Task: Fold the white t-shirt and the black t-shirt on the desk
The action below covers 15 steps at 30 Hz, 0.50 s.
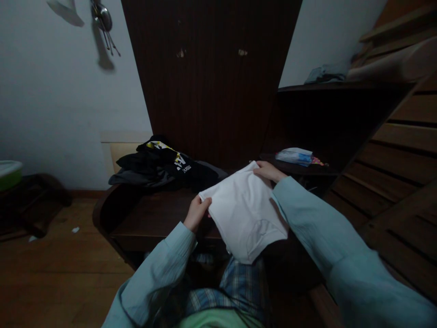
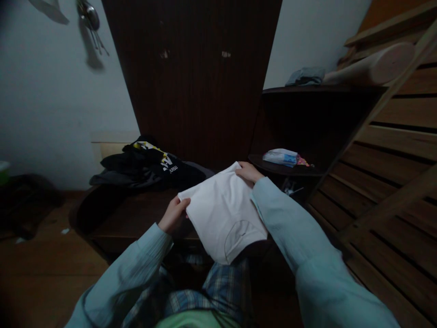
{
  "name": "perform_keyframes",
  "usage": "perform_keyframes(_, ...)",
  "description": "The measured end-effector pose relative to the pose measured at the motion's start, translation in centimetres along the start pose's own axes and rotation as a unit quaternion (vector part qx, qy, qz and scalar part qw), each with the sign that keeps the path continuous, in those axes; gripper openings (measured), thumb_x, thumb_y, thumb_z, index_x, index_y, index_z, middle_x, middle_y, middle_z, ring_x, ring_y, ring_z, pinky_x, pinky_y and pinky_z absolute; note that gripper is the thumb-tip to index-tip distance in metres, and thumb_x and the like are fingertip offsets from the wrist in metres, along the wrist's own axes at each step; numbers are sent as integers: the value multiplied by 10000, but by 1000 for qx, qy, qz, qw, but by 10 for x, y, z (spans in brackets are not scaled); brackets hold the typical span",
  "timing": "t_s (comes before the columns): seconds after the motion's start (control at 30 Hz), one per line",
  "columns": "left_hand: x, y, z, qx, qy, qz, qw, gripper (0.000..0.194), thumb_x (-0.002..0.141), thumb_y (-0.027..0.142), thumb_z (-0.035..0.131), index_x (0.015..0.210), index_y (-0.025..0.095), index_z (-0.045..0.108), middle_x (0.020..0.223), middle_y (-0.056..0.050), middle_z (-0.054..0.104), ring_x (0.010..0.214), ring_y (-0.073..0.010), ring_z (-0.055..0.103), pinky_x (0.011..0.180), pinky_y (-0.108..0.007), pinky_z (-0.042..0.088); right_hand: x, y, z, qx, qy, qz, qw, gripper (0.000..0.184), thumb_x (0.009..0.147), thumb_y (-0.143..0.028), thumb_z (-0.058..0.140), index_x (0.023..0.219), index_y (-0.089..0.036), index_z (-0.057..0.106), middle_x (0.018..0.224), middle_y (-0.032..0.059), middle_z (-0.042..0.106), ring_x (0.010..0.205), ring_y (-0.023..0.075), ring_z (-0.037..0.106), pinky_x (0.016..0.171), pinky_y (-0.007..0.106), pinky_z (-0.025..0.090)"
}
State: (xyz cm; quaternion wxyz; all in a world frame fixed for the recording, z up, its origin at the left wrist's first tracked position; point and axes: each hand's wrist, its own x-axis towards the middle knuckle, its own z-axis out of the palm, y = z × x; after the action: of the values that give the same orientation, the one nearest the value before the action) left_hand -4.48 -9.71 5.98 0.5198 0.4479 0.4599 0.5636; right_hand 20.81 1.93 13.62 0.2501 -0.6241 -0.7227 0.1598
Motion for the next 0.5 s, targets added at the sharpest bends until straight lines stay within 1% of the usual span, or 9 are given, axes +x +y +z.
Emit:
perform_keyframes(0.07,-5,-6,-4,-11,8,-21,1000,204,620,246,593,764,117,529,513,46,501,415,-72,455,366,-176,357,15,-15,14,-74,-20,-24,997,252,705,-137,472,923,-112,596,937,81,640,806,171,587,651,214,426)
perform_keyframes(0.13,-13,-12,-11,-16,16,-56,998,168,626,225,587,737,115,524,510,39,511,418,-72,476,376,-173,384,25,-33,33,-151,-37,-59,986,243,722,-134,468,927,-127,597,951,86,636,826,177,583,668,221,417)
perform_keyframes(0.23,-28,-24,-22,-23,19,-135,990,161,658,228,573,754,111,517,565,3,570,449,-88,545,418,-178,426,27,-64,70,-180,-38,-97,978,242,754,-139,454,955,-118,586,956,128,621,868,214,563,722,274,402)
perform_keyframes(0.3,-38,-34,-31,-26,20,-179,983,187,679,257,567,784,112,513,629,-32,614,496,-108,592,443,-178,435,22,-83,94,-182,-23,-142,973,298,795,-134,410,1069,-112,527,1042,145,579,964,227,512,804,313,365)
perform_keyframes(0.33,-42,-39,-35,-23,11,-199,980,207,689,285,562,790,111,513,647,-48,628,515,-117,606,449,-177,433,19,-90,105,-183,-13,-176,967,325,811,-137,399,1122,-119,492,1090,141,551,1012,226,476,844,324,339)
perform_keyframes(0.4,-48,-48,-46,1,-26,-239,971,279,715,380,526,768,106,521,636,-74,642,501,-123,605,427,-176,406,12,-100,119,-180,-8,-227,957,377,813,-179,440,1188,-139,435,1163,119,500,1067,218,424,894,322,300)
perform_keyframes(0.43,-51,-52,-52,22,-53,-260,964,340,730,441,485,741,103,528,616,-83,643,466,-120,589,399,-176,376,10,-102,122,-179,-9,-247,952,399,804,-195,467,1198,-145,425,1179,110,486,1076,214,413,906,318,291)
perform_keyframes(0.5,-56,-57,-65,85,-118,-290,946,504,755,557,349,677,100,548,578,-93,640,373,-107,526,348,-188,300,9,-97,120,-185,-9,-266,946,412,781,-185,501,1187,-148,436,1184,102,480,1068,208,420,912,316,291)
